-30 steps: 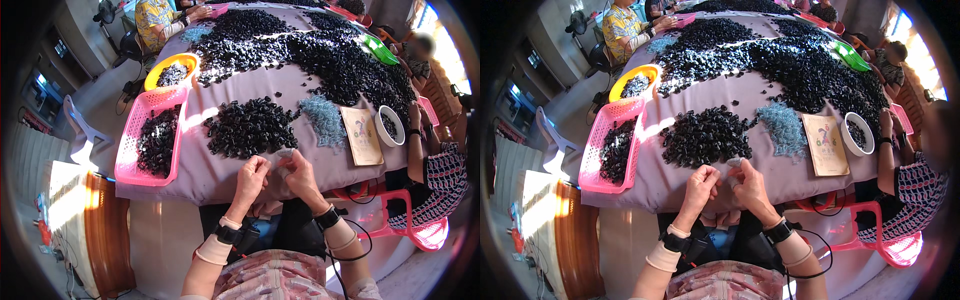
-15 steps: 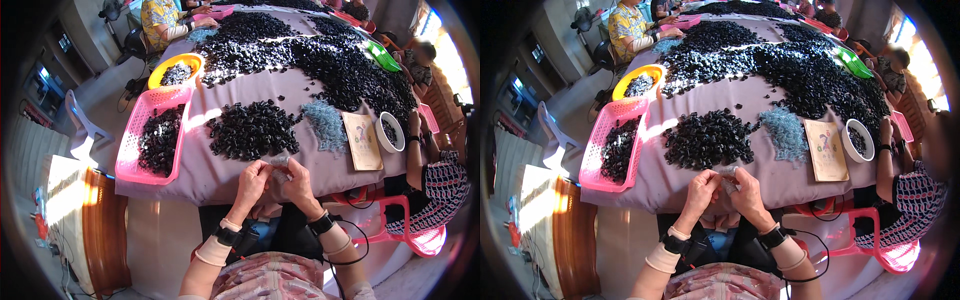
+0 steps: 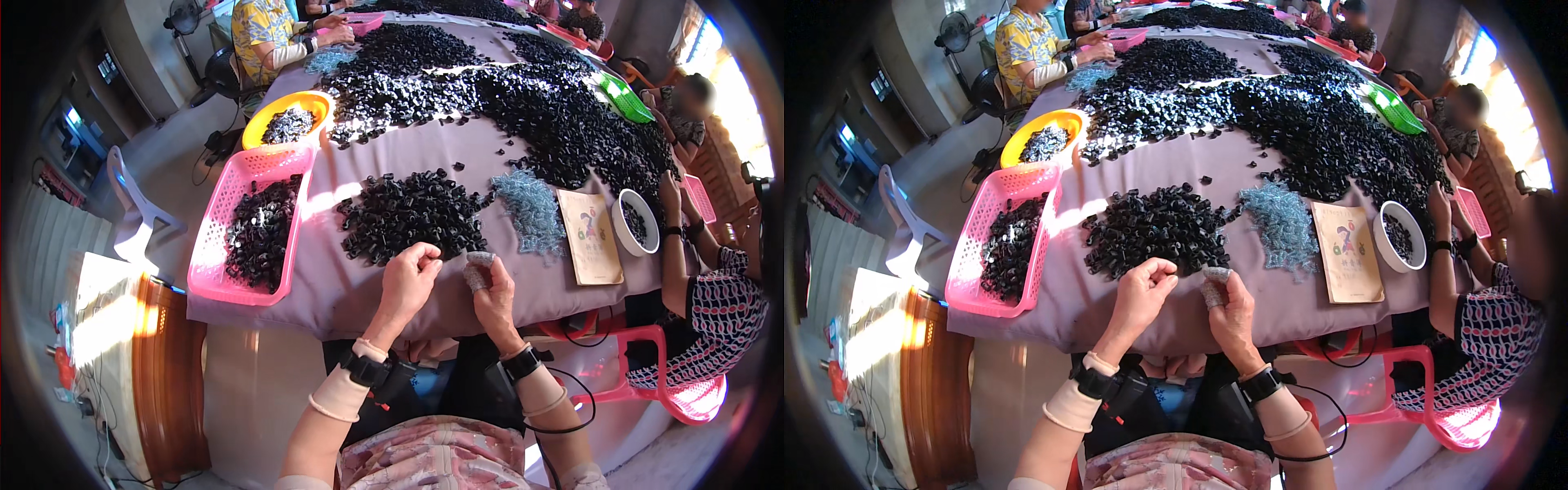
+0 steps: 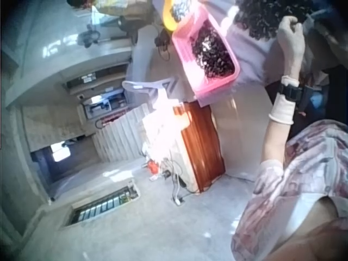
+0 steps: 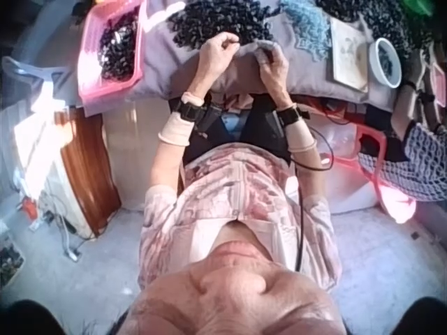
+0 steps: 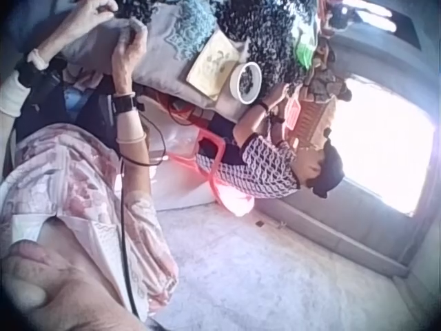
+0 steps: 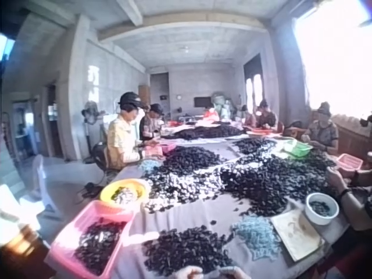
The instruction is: Sorting and inspecting small black plastic shoe components at a production table.
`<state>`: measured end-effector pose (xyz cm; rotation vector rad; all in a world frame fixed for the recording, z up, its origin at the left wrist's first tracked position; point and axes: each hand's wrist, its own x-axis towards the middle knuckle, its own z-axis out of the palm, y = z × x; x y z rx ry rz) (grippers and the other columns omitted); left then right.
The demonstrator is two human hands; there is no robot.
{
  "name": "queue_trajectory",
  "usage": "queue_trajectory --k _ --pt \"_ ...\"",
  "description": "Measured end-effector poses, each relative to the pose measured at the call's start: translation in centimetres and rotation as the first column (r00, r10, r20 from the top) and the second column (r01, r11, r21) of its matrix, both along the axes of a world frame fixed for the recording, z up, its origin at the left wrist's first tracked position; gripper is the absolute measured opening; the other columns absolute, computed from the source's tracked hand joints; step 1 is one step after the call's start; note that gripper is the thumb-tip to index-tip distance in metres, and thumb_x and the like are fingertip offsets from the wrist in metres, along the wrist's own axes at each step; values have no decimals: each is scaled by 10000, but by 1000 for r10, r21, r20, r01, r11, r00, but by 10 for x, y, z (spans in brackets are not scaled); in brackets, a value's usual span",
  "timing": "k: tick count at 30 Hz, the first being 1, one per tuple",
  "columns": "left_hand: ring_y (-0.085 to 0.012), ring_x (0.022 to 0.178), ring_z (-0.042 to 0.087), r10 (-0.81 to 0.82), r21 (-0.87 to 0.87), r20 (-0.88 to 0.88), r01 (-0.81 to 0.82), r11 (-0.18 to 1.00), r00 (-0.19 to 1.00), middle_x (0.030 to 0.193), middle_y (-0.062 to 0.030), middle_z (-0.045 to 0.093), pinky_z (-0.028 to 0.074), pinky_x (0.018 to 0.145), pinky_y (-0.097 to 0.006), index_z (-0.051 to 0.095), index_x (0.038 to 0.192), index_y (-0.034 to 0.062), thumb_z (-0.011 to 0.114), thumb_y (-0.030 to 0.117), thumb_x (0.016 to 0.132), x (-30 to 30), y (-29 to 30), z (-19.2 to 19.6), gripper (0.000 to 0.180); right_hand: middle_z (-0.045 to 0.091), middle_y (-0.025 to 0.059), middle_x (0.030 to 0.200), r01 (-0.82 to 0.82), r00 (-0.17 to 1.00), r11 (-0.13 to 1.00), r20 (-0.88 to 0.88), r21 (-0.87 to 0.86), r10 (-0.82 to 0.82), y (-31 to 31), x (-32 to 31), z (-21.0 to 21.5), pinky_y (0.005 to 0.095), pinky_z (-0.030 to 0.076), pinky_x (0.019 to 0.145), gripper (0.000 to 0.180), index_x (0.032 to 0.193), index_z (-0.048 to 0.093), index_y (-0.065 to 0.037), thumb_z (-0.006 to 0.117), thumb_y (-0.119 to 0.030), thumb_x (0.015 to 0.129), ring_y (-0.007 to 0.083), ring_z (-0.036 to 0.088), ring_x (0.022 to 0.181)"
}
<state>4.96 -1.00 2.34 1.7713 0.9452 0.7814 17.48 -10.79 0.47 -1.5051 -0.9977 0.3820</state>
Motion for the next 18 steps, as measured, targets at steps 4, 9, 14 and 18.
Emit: queue_trajectory --k 4,9,14,18 --pt "-188 635 606 45 214 -194 -3 977 980 719 -54 624 487 588 -321 636 928 96 689 120 742 23 1 -4 195 619 47 874 2 1000 1000 -5 -20 -2 -1 -3 4 246 473 740 278 1035 583 -22 567 95 783 110 591 836" --pt "-234 700 621 122 359 -313 -1 933 942 792 -51 617 486 597 -359 617 910 106 702 151 730 34 -7 -4 204 615 61 867 -3 1000 1000 13 3 2 -1 -2 3 255 477 728 276 1026 582 -19 564 93 774 124 597 820" --pt "-259 729 618 138 397 -322 1 918 937 875 -52 603 484 610 -368 610 906 117 686 153 748 31 -12 -7 180 606 101 852 6 998 1000 62 8 -6 -1 -1 0 282 477 702 274 1001 577 -13 554 93 749 186 611 781" --pt "-215 684 606 87 362 -137 -32 932 987 843 -60 566 484 589 -316 623 955 90 675 89 759 19 -15 -9 203 606 99 849 14 993 1000 113 -5 -13 0 0 0 279 476 693 257 1002 576 -17 555 82 766 191 611 772"
